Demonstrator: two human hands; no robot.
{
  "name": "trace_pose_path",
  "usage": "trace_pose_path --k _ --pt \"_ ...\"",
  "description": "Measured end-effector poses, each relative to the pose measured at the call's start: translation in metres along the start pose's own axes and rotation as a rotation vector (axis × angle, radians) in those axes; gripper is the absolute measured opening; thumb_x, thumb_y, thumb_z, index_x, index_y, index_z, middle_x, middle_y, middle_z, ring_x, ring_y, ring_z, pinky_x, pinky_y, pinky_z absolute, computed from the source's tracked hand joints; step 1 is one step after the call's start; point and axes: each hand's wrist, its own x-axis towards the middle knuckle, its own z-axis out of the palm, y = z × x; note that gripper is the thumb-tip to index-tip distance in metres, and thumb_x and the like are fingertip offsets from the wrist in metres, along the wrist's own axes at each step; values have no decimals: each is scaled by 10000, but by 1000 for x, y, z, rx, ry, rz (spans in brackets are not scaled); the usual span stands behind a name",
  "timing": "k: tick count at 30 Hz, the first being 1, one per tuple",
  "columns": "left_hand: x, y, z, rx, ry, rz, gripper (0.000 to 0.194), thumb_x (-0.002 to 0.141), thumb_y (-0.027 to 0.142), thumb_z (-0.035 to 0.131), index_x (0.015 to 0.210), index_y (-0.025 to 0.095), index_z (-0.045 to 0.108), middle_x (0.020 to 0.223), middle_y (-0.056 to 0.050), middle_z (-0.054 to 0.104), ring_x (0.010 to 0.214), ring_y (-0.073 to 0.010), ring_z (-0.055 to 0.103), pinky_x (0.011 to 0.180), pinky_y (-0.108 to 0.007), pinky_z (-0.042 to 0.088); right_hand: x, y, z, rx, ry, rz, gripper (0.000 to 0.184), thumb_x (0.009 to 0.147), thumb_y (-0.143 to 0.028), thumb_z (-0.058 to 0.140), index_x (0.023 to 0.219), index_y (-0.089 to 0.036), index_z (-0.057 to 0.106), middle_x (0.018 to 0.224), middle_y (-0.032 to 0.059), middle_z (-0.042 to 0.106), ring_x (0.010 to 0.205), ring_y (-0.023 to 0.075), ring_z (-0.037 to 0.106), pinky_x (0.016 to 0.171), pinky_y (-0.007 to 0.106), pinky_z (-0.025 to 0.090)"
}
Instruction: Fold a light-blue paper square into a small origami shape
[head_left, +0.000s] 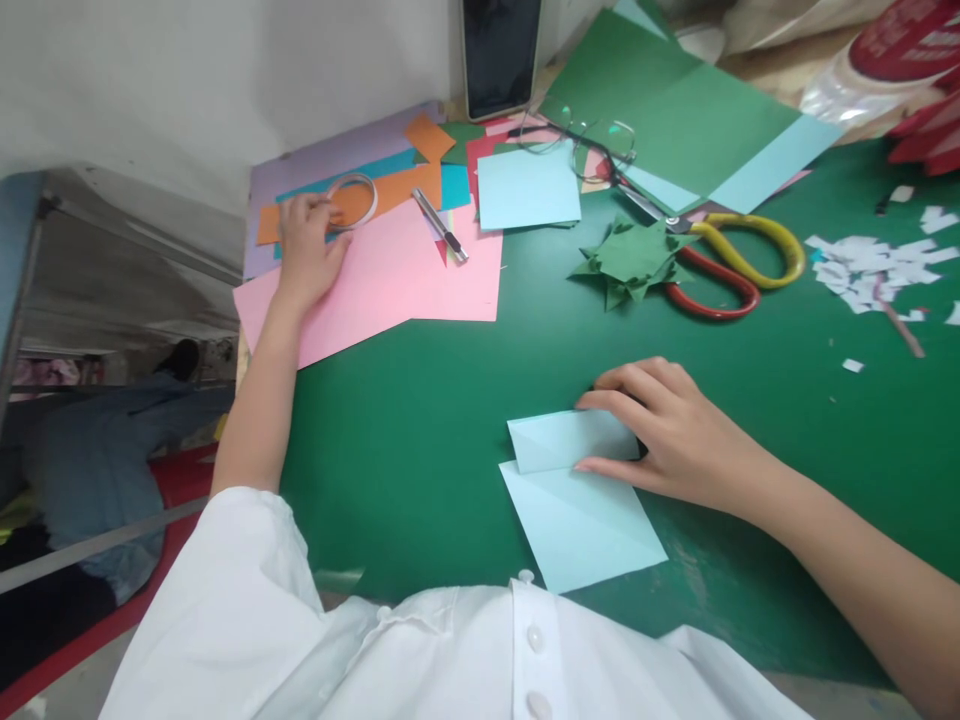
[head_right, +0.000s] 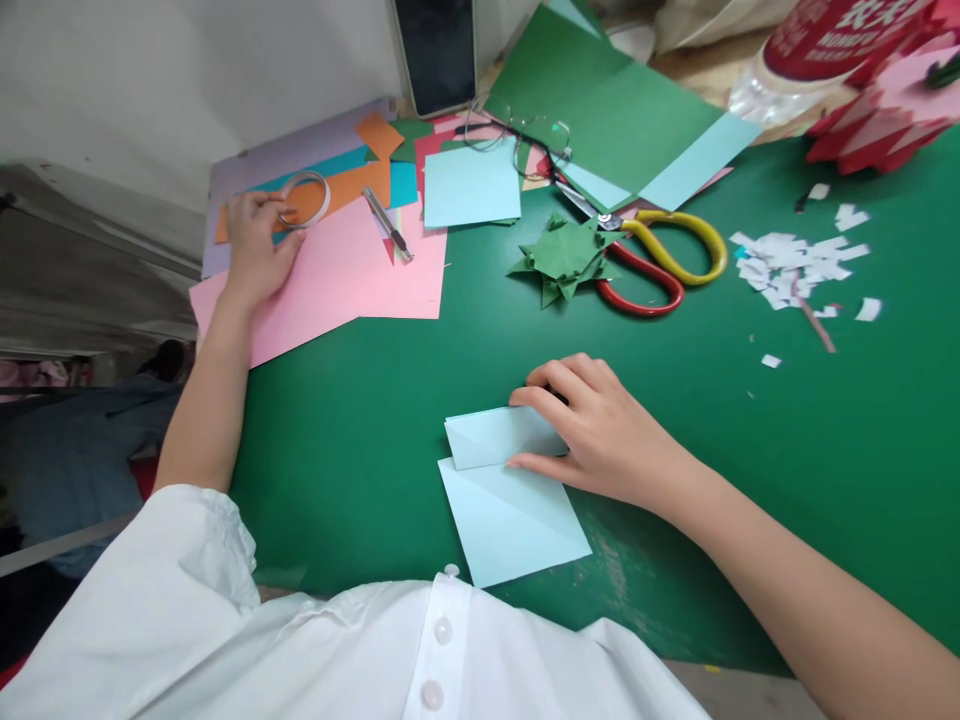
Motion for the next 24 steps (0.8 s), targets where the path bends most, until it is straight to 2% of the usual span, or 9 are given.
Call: trace_pose_path --k 2,4,6,9,11,14,17,22,24 --pt "6 -8 17 -40 159 31 365 1013 554 363 1049 248 558 1213 -26 552 1224 -181 405 1058 -427 354 0 0 0 -5 1 -4 457 870 -596 594 1132 -226 532 1054 137 597 904 260 516 784 426 435" --pt "12 -15 32 -71 279 98 321 1018 507 397 946 236 555 1048 -33 585 1110 -174 440 988 -411 379 0 0 0 -15 5 -18 475 883 -608 567 1131 -204 530 1045 133 587 904 254 509 787 417 430" --pt "17 -21 42 -72 349 127 307 1036 479 383 941 219 517 1004 -17 555 1064 -143 407 948 -389 367 0 0 -1 -30 13 -35 487 895 -612 548 1127 -184 529 1035 125 578 903 245 502 791 404 423" --pt "18 -25 47 -70 492 147 334 1080 433 243 989 170 429 1018 -7 473 1024 -101 319 925 -371 310 1 -1 -3 -47 25 -55 482 907 -603 538 1120 -170 535 1031 120 573 908 237 497 797 387 414" --pt "15 -24 47 -44 572 238 358 1083 440 201 1003 160 410 1008 -4 454 1000 -99 294 888 -357 274 2 -1 -4 -52 30 -58 481 911 -598 535 1118 -164 538 1035 121 572 911 234 496 797 382 410" --pt "10 -20 46 3 548 389 393 1066 486 230 937 184 446 903 4 458 951 -129 326 811 -346 251 3 -2 -4 -55 34 -58 481 911 -597 536 1111 -160 544 1033 121 572 905 231 494 795 380 407" --pt "9 -15 46 4 495 468 428 1054 522 233 871 213 464 844 5 450 909 -145 364 743 -337 249 2 -2 -4 -53 35 -54 482 906 -604 541 1105 -165 551 1028 118 577 896 227 493 792 378 411" --pt "11 -6 40 14 625 507 576 1047 552 69 927 167 480 922 21 445 938 -87 337 763 -320 272 3 -2 -3 -63 47 -58 487 901 -603 552 1109 -162 549 1031 119 581 905 225 503 795 378 426" --pt "8 7 32 -8 685 515 581 1043 574 96 963 154 490 939 21 461 944 -82 358 785 -318 292 3 -2 -2 -62 69 -75 480 900 -586 566 1111 -155 546 1035 123 580 908 223 506 796 377 436"
